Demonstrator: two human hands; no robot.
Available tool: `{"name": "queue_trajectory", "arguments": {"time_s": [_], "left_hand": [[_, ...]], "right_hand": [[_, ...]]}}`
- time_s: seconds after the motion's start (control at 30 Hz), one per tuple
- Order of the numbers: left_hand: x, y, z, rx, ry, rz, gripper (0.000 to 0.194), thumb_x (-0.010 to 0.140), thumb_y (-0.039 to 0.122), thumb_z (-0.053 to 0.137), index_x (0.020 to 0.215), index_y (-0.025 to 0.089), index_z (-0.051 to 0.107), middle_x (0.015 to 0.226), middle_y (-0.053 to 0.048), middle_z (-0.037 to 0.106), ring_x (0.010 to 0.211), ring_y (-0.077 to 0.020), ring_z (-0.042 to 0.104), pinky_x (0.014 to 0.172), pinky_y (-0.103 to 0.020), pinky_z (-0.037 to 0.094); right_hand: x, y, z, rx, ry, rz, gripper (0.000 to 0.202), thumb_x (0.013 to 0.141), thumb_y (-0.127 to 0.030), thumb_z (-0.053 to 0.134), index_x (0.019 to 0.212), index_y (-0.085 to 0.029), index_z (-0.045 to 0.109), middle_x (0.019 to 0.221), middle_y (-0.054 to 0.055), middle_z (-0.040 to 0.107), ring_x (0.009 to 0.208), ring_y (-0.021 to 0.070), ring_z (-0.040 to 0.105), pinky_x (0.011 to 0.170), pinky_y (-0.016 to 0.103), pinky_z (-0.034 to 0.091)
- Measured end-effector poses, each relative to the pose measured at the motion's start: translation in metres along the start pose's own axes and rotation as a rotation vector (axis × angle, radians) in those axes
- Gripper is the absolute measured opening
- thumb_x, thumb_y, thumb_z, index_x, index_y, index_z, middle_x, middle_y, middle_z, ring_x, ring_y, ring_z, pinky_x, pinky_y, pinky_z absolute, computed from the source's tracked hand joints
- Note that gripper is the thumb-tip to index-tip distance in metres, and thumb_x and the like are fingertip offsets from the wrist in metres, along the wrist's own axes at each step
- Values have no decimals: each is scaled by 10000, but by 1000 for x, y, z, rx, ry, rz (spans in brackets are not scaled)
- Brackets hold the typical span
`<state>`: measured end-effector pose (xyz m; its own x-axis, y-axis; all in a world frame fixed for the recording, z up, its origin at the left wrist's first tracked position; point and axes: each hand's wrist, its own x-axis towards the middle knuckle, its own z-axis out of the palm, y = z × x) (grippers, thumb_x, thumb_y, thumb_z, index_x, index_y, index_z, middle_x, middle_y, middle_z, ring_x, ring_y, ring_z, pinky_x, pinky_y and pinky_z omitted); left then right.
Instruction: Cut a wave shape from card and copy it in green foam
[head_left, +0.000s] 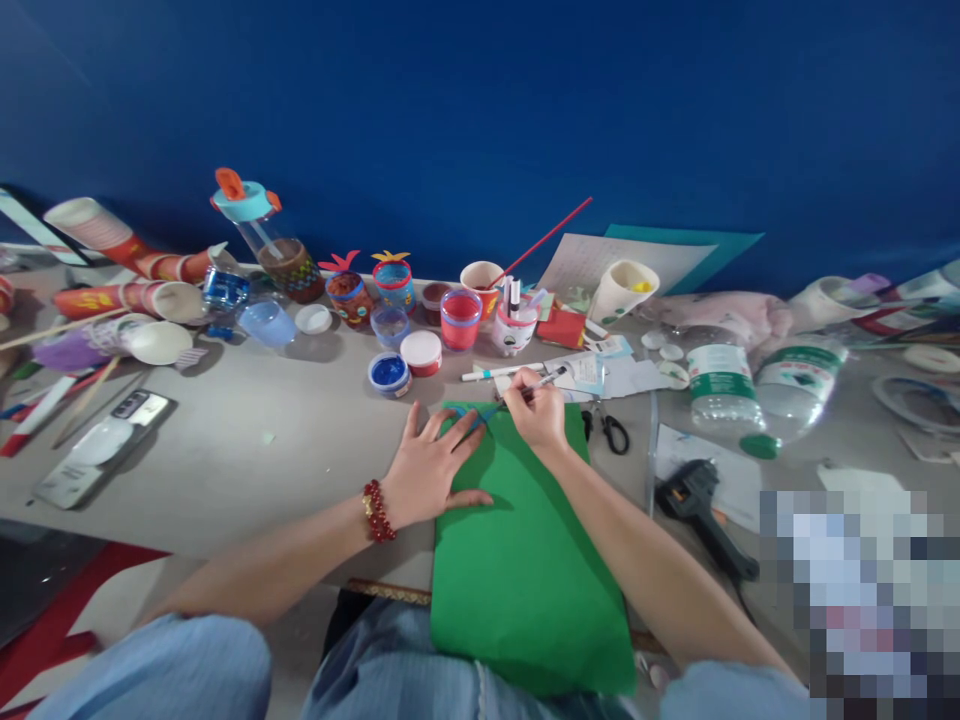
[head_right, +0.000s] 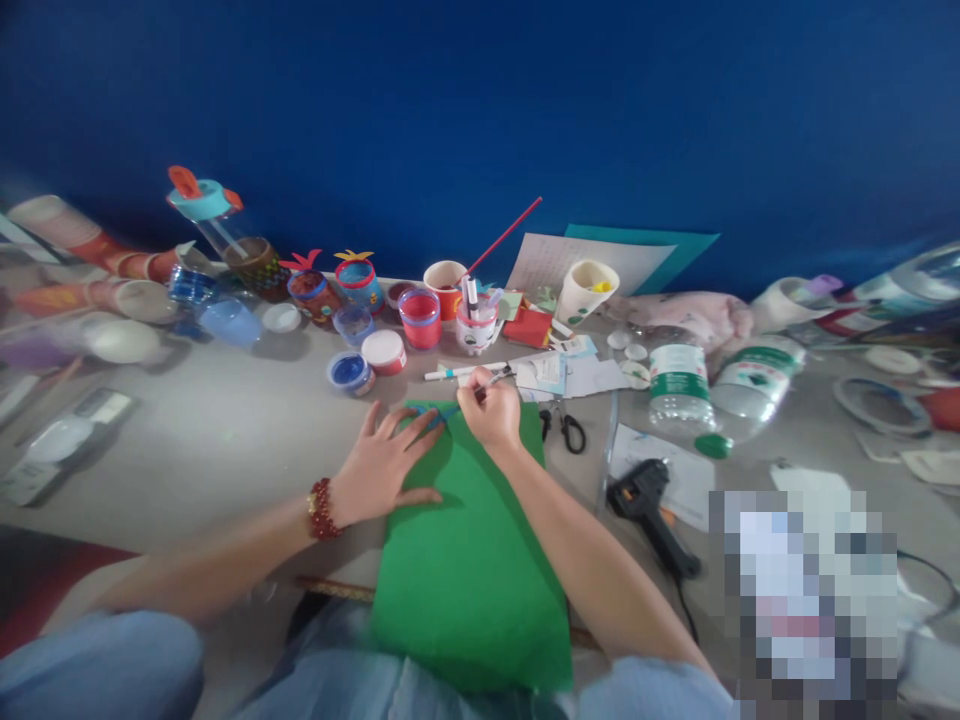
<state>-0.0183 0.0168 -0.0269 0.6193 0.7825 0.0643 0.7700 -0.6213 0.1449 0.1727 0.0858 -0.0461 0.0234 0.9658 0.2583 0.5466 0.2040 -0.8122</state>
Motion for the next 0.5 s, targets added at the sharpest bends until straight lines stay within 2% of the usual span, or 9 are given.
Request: {"name": "queue_trajectory", "arguments": {"time_s": [0.3, 0.5], "left_hand": [[0, 1, 0, 6, 1, 2, 853, 774, 768, 298, 1414, 208, 368, 1454, -103, 404, 1244, -358, 361, 1074, -654, 104], [1, 0, 0, -12, -7, -3, 844, 780, 761, 299, 1411, 206, 371, 1459, -100, 397, 1252, -358, 348, 1073, -662, 79]], "right_hand": [[0, 3, 1, -14, 16, -7, 197, 760, -209, 495, 592, -205, 391, 449, -75, 355, 417, 85, 358, 461, 208, 278], [-1, 2, 0, 95, 87, -9, 197, 732, -172, 488, 569, -204, 382, 451, -74, 335, 425, 82, 337, 442, 208, 268]]}}
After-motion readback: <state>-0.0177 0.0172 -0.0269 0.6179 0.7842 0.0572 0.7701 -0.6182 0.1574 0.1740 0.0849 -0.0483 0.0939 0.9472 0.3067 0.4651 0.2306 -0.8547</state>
